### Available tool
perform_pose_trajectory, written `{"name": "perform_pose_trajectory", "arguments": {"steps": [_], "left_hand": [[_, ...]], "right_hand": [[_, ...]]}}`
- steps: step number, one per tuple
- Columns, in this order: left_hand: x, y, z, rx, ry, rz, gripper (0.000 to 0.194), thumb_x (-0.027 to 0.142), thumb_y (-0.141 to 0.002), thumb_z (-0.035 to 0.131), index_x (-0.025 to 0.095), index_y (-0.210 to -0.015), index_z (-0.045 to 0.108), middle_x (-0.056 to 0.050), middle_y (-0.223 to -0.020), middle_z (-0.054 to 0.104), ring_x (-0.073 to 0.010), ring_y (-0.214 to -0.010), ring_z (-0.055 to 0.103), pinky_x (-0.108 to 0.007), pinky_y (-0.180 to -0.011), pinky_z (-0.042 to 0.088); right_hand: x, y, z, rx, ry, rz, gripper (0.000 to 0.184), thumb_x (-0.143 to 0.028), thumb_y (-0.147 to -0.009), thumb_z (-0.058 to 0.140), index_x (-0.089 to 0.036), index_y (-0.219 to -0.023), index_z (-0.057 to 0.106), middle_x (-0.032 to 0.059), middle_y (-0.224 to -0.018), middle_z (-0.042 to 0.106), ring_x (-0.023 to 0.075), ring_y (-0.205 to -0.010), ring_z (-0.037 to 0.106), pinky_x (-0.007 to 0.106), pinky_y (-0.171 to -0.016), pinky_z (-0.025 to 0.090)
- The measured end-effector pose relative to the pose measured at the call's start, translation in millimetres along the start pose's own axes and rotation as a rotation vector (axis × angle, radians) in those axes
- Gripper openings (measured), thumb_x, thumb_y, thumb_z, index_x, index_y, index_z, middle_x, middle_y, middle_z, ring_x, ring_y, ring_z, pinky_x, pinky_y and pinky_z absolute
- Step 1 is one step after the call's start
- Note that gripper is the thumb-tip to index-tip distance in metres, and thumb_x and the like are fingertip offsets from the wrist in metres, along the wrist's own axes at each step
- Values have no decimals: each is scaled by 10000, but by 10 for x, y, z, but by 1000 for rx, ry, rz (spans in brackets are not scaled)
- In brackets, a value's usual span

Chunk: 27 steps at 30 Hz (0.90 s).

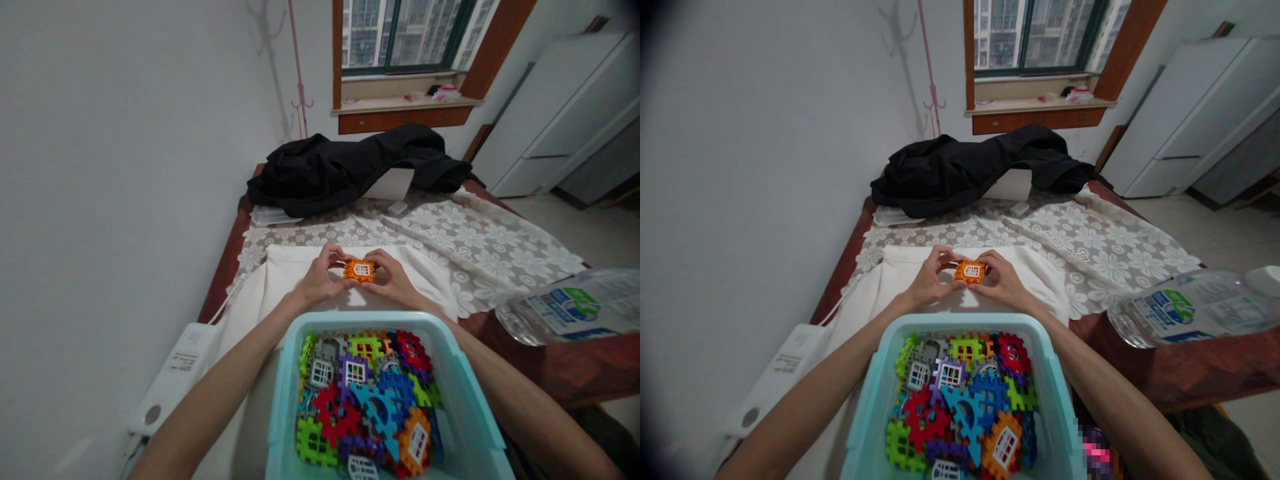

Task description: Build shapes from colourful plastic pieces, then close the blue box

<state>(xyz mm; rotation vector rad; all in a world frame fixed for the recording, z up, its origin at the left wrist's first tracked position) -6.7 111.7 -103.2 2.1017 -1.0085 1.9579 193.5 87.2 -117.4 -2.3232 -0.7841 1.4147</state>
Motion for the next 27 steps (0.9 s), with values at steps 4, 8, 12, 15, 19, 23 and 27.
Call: {"name": "perform_pose_trajectory", "arguments": {"steps": [4, 8, 12, 15, 19, 23, 27], "left_hand": [[7, -5, 8, -3, -5, 22, 638, 295, -754, 942, 244, -1123, 424, -122, -1214, 751, -260, -1154, 733, -421, -994, 574], [7, -2, 9, -11, -18, 46, 638, 287, -753, 940, 244, -1141, 435, -122, -1228, 746, -260, -1145, 738, -430, -995, 579], [1, 3, -6, 3, -34, 28, 631, 295, -753, 942, 244, -1128, 438, -126, -1227, 745, -270, -1165, 731, -445, -1001, 579], [0, 3, -19, 37, -20, 6, 631, 312, -753, 945, 242, -1110, 429, -125, -1216, 747, -273, -1174, 730, -451, -1007, 578], [-15, 2, -19, 65, 14, -15, 628, 319, -761, 941, 242, -1097, 417, -122, -1214, 741, -272, -1187, 729, -452, -1022, 576], [-39, 0, -19, 71, 19, -25, 640, 315, -745, 951, 242, -1097, 422, -118, -1224, 733, -272, -1190, 728, -459, -1030, 580], [-43, -4, -21, 57, -6, -28, 618, 307, -754, 942, 237, -1097, 432, -127, -1235, 730, -275, -1199, 723, -477, -1042, 579]], "right_hand": [[23, 4, -10, 19, -26, -12, 415, -559, -884, 783, -239, -1124, 670, 82, -1061, 666, 264, -973, 648, 398, -779, 559], [30, 4, -15, 23, -29, -2, 408, -548, -876, 795, -244, -1117, 667, 80, -1051, 664, 263, -955, 647, 395, -767, 559], [44, 4, 13, -5, -28, 31, 432, -523, -851, 821, -250, -1136, 645, 83, -1077, 661, 273, -976, 650, 406, -790, 561], [65, 9, 46, -41, -65, 77, 504, -503, -809, 859, -252, -1175, 620, 83, -1107, 666, 276, -988, 662, 427, -828, 575], [83, 14, 57, -51, -160, 171, 463, -468, -835, 835, -251, -1180, 615, 79, -1129, 685, 266, -1010, 686, 435, -880, 593], [73, 12, 47, -56, -239, 222, 449, -455, -838, 831, -255, -1189, 634, 76, -1144, 704, 264, -1044, 701, 436, -914, 604], [64, 9, 28, -38, -223, 221, 436, -445, -831, 838, -254, -1180, 660, 76, -1125, 730, 266, -1032, 701, 436, -895, 599]]}}
Point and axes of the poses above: each hand's wrist, its own y-axis away from the middle knuckle, its own z-axis out of the palm, x = y × z, the point moved 4 cm from there along -y, towards the middle knuckle
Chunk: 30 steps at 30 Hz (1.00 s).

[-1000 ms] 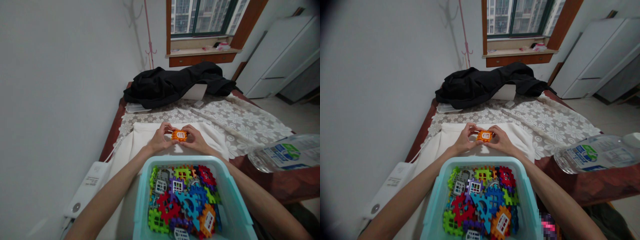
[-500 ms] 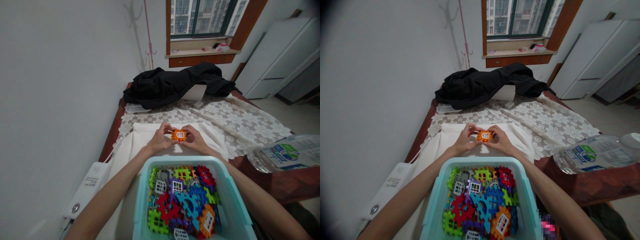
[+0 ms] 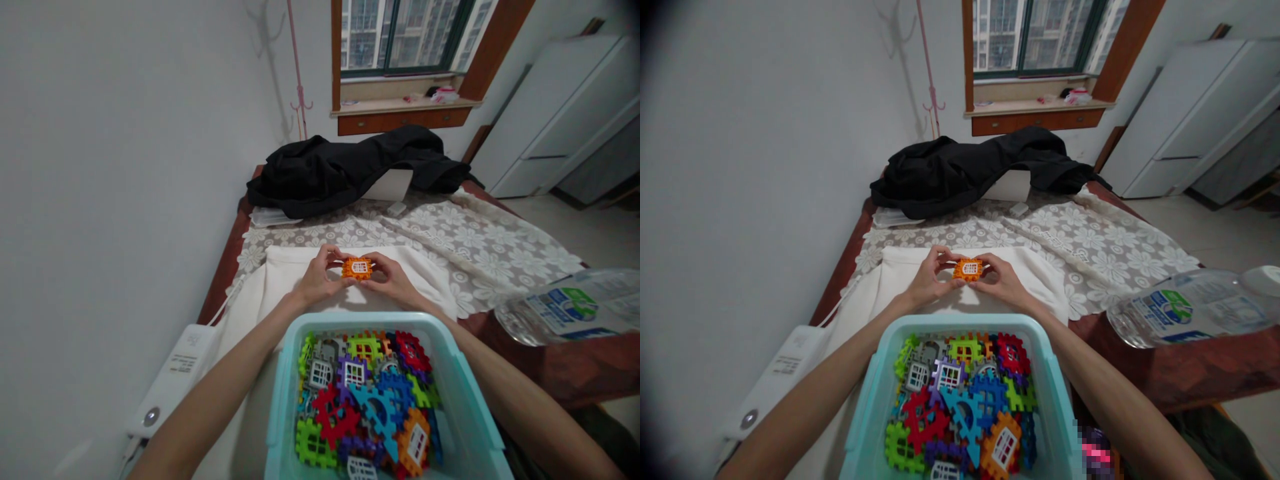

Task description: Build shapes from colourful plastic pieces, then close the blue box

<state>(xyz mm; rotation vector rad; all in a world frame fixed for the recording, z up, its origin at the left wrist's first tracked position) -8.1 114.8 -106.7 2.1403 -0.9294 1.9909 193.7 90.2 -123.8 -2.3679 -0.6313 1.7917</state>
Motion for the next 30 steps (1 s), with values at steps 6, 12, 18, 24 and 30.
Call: {"name": "perform_pose_trajectory", "arguments": {"steps": [6, 12, 18, 24, 30], "left_hand": [[13, -1, 6, -21, -27, 13, 583, 308, -770, 927, 233, -1094, 449, -125, -1244, 721, -274, -1182, 728, -481, -1040, 590], [-5, 4, -1, -26, -53, 17, 614, 317, -747, 945, 236, -1102, 451, -132, -1244, 729, -284, -1179, 733, -496, -1042, 594], [-12, 6, -6, -30, -61, 18, 633, 310, -733, 956, 237, -1109, 452, -132, -1250, 726, -285, -1165, 742, -486, -1021, 605], [-1, 5, -5, -33, -51, 27, 636, 319, -733, 957, 237, -1108, 449, -131, -1250, 724, -284, -1167, 740, -495, -1030, 603], [13, 5, -1, -16, -36, 20, 649, 338, -715, 970, 234, -1100, 458, -125, -1238, 728, -285, -1159, 743, -499, -1034, 603]], "right_hand": [[-3, 4, -21, 17, 9, -9, 415, -427, -826, 842, -253, -1169, 685, 77, -1133, 749, 265, -1035, 703, 426, -875, 592], [16, 13, -26, 30, -10, -14, 410, -411, -823, 850, -252, -1164, 689, 72, -1134, 741, 257, -1016, 703, 414, -867, 585], [18, 18, -26, 26, -14, -18, 410, -410, -826, 850, -247, -1165, 685, 65, -1128, 740, 250, -995, 703, 403, -855, 584], [1, 19, -25, 13, -1, -15, 409, -435, -840, 835, -254, -1175, 685, 67, -1130, 740, 263, -1023, 699, 418, -868, 588], [18, 25, -30, 13, 1, -11, 429, -467, -841, 830, -260, -1187, 685, 72, -1141, 740, 270, -1037, 698, 424, -869, 593]]}}
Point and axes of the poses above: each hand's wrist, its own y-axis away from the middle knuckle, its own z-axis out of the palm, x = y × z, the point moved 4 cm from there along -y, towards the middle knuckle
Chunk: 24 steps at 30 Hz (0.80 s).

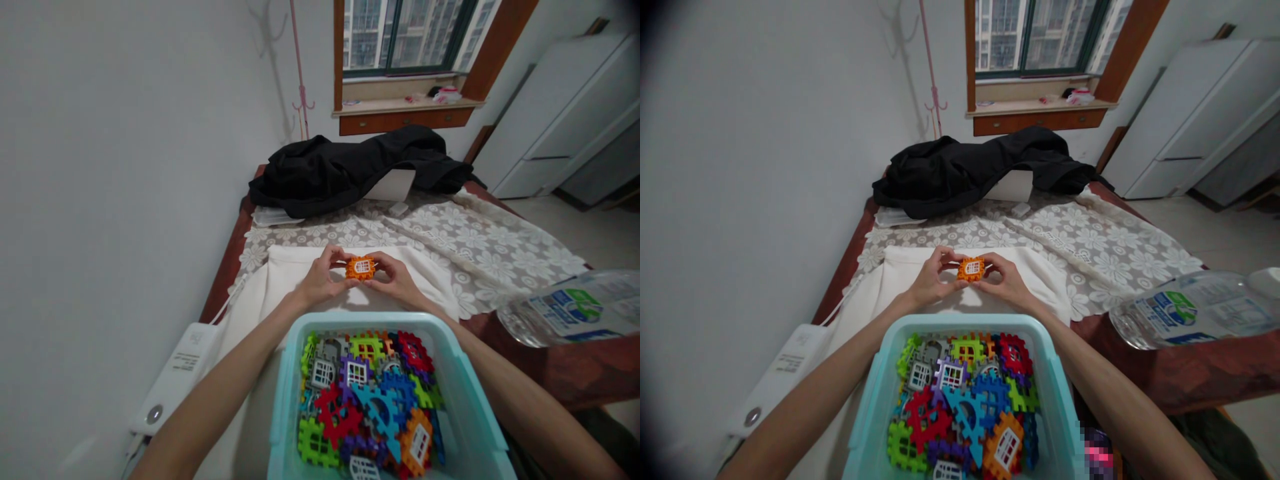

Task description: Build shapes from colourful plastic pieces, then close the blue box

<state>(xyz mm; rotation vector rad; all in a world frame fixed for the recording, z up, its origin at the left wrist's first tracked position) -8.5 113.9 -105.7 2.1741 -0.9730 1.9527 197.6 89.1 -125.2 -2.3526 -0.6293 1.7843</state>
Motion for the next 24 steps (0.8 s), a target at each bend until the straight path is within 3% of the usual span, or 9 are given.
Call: {"name": "perform_pose_trajectory", "arguments": {"steps": [5, 11, 24], "left_hand": [[-8, 8, -4, 14, -2, -14, 635, 336, -728, 958, 235, -1104, 456, -124, -1235, 730, -281, -1157, 743, -493, -1027, 603], [-48, 15, -11, 39, -12, -42, 643, 310, -712, 966, 236, -1108, 465, -106, -1211, 732, -274, -1156, 738, -477, -1009, 606], [-49, 16, -4, 50, 21, -48, 649, 305, -700, 973, 237, -1102, 468, -107, -1206, 742, -268, -1148, 741, -495, -1034, 591]], "right_hand": [[42, -3, 17, -20, -37, 9, 435, -459, -846, 838, -260, -1199, 679, 76, -1157, 731, 267, -1066, 696, 430, -908, 597], [125, 5, 61, -35, -153, 30, 635, -441, -846, 851, -283, -1391, 568, 104, -1322, 685, 267, -1155, 697, 458, -998, 600], [152, 9, 49, -36, -173, 57, 553, -484, -827, 865, -282, -1279, 619, 97, -1303, 685, 272, -1150, 712, 492, -1034, 608]]}}
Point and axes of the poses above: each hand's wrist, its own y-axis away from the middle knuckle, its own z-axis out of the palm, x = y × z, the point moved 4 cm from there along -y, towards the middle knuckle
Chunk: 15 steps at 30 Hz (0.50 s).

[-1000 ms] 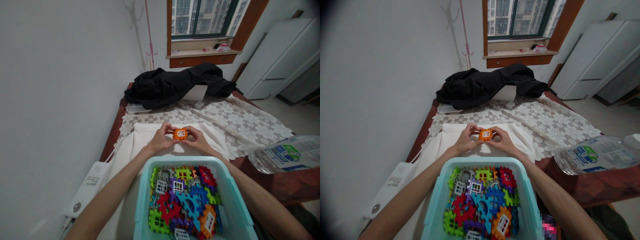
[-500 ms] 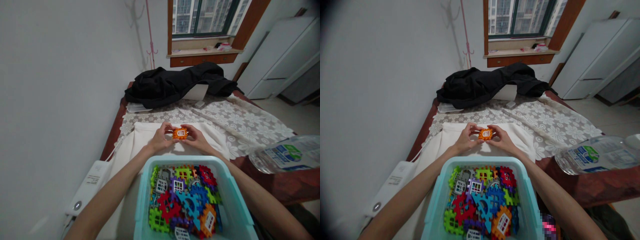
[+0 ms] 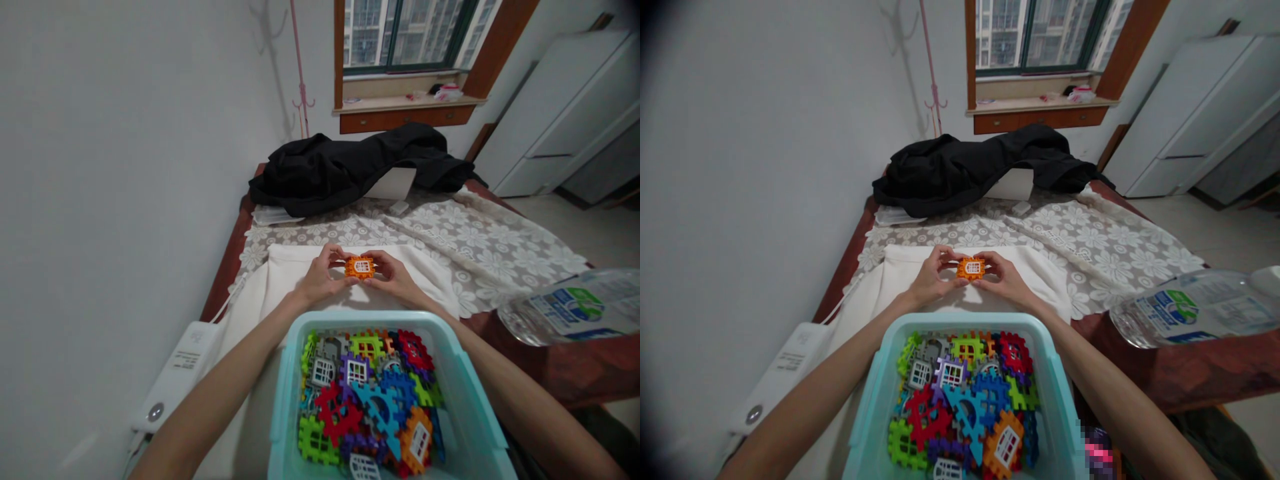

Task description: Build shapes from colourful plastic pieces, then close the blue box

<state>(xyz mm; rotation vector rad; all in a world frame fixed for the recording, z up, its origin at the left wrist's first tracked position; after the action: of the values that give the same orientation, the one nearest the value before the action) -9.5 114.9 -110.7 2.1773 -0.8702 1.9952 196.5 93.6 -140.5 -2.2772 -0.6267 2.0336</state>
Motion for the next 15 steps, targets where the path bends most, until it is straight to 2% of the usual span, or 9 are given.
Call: {"name": "perform_pose_trajectory", "arguments": {"steps": [11, 15], "left_hand": [[0, 4, -1, 8, -23, 7, 600, 325, -742, 944, 233, -1106, 475, -104, -1205, 734, -258, -1146, 738, -491, -1044, 588], [4, 1, 8, 9, 3, 0, 640, 330, -708, 970, 234, -1104, 476, -95, -1194, 731, -267, -1167, 731, -484, -1037, 592]], "right_hand": [[13, 5, 1, -5, -22, -1, 540, -400, -827, 880, -292, -1293, 629, 86, -1314, 688, 266, -1146, 722, 498, -1047, 601], [15, 3, -5, 13, -16, 9, 547, -422, -819, 882, -285, -1289, 636, 93, -1318, 692, 282, -1174, 711, 516, -1066, 590]]}}
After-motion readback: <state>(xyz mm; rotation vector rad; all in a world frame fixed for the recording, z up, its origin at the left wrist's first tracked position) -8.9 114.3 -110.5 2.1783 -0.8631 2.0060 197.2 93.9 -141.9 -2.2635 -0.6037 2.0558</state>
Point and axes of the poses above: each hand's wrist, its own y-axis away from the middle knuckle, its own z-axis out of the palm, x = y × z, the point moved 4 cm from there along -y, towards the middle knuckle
